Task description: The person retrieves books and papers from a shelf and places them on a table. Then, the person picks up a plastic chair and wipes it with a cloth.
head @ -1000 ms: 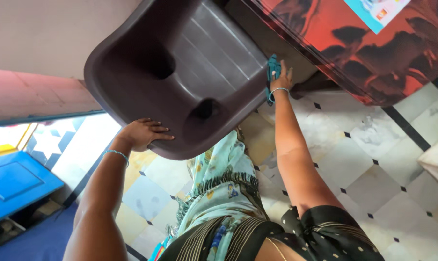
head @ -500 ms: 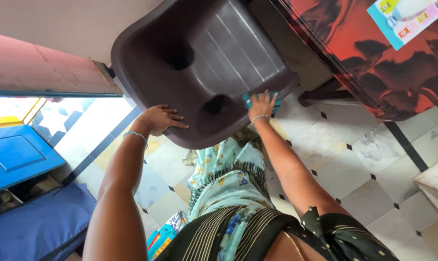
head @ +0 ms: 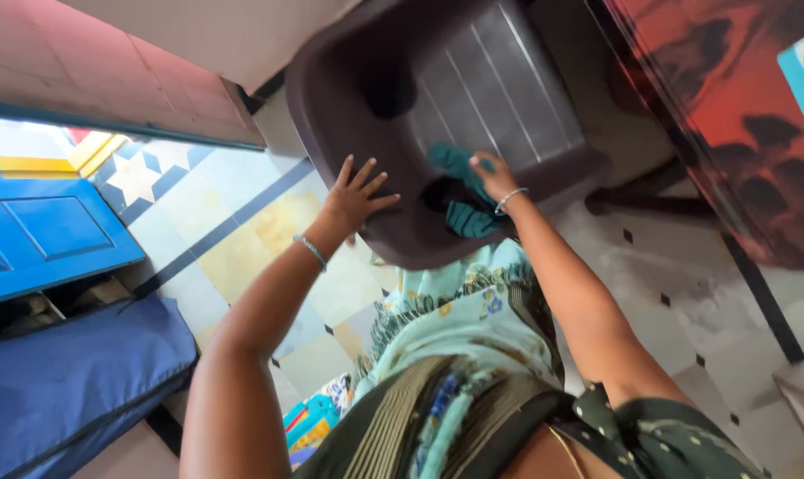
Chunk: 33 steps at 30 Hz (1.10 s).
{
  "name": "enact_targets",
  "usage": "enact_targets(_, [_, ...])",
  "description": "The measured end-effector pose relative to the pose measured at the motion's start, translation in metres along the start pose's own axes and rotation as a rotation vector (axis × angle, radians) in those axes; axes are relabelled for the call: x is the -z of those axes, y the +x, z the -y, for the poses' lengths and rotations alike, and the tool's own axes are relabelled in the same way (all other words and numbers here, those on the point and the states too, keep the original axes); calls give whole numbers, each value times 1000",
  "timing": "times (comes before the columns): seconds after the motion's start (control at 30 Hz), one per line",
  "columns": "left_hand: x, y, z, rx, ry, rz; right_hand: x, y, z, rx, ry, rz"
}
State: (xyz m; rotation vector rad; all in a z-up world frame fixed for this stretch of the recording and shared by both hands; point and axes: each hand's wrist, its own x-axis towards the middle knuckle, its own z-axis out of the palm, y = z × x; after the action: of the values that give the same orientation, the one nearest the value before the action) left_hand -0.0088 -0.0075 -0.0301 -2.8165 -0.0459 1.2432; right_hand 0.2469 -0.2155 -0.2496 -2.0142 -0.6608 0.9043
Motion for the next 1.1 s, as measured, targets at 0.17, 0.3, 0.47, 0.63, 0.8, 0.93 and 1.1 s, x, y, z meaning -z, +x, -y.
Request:
enact_targets(0.17, [26,-9,46,335,-609,-591,40,75,26,228,30,-213])
enact_targets(0.3, [26,12,52,947,-961,-648,53,135,16,272,-424,-165])
enact_targets(0.47, [27,25,35,1061,-819,-813,45,184,-25,151,-589,17])
enact_targets(0.63, [48,21,29,1179,-771,-701,20,218,-52,245,-583,199])
enact_targets(0.8, [58,20,29,1231,-759,-602,-11,267,-57,112,-661,229])
enact_targets(0.93, [61,17,27,1221,-741,-617,-24,294,-26,-188,-676,181])
enact_targets(1.1, [64,17,27,1229,-745,-587,-25,289,8,-195,-606,-70])
